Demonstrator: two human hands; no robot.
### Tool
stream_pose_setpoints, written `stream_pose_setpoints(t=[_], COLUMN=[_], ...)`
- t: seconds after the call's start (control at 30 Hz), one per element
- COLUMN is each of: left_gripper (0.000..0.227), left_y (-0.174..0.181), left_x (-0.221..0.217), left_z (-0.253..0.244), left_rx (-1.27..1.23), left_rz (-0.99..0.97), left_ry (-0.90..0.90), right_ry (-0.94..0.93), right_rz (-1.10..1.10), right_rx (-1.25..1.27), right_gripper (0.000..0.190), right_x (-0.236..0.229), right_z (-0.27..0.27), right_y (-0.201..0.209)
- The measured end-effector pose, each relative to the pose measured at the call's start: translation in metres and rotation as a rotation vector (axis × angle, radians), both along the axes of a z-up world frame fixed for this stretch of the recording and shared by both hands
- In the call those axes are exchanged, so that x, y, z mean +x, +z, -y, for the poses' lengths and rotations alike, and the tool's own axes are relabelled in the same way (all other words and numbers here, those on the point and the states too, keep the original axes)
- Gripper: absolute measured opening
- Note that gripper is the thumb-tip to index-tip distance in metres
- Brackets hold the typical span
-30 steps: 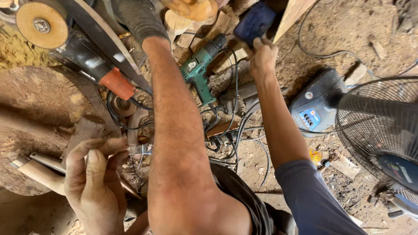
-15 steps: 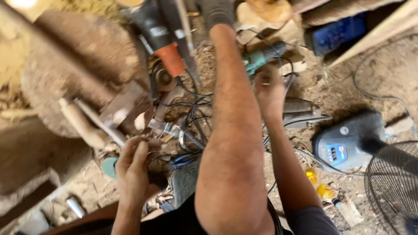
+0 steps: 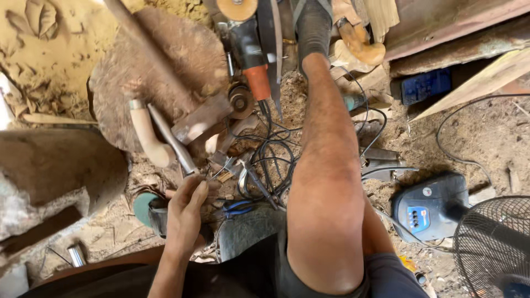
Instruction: The person sands a curved wooden handle against a rotating grinding wheel, then uses a power drill to make a hole in the handle, and finally uses an angle grinder to smooth a metal rod. The person handles the wooden handle, metal rod, power drill, and angle grinder.
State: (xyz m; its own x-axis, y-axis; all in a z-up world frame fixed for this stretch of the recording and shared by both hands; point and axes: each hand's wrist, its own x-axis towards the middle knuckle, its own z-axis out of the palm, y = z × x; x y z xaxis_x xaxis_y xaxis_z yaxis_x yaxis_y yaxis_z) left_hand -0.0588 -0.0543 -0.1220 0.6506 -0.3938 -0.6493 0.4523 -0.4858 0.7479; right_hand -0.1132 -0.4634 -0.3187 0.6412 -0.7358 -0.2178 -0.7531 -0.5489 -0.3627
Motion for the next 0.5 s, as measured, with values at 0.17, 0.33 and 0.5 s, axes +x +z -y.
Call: stream_pose_setpoints(t=[0.17, 0.33, 0.5], left_gripper=[0.041, 0.041, 0.037], left_y=[0.006, 0.012, 0.01], left_x=[-0.001, -0.007, -0.013], left_z=[-0.01, -0.031, -0.048], left_rx=[-0.12, -0.092, -0.11], left_rz=[-0.022, 0.062, 0.053], left_ry=[0.016, 0.011, -0.016], right_ry=[0.033, 0.153, 0.329], right_rz=[-0.055, -0.113, -0.041], right_rx=[-0.044, -0.087, -0.235], right_gripper=[0.034, 0.035, 0.036], right_x=[0.025, 0.037, 0.041], right_z=[0.011, -0.001, -0.008], right_y=[0.007, 0.026, 0.091])
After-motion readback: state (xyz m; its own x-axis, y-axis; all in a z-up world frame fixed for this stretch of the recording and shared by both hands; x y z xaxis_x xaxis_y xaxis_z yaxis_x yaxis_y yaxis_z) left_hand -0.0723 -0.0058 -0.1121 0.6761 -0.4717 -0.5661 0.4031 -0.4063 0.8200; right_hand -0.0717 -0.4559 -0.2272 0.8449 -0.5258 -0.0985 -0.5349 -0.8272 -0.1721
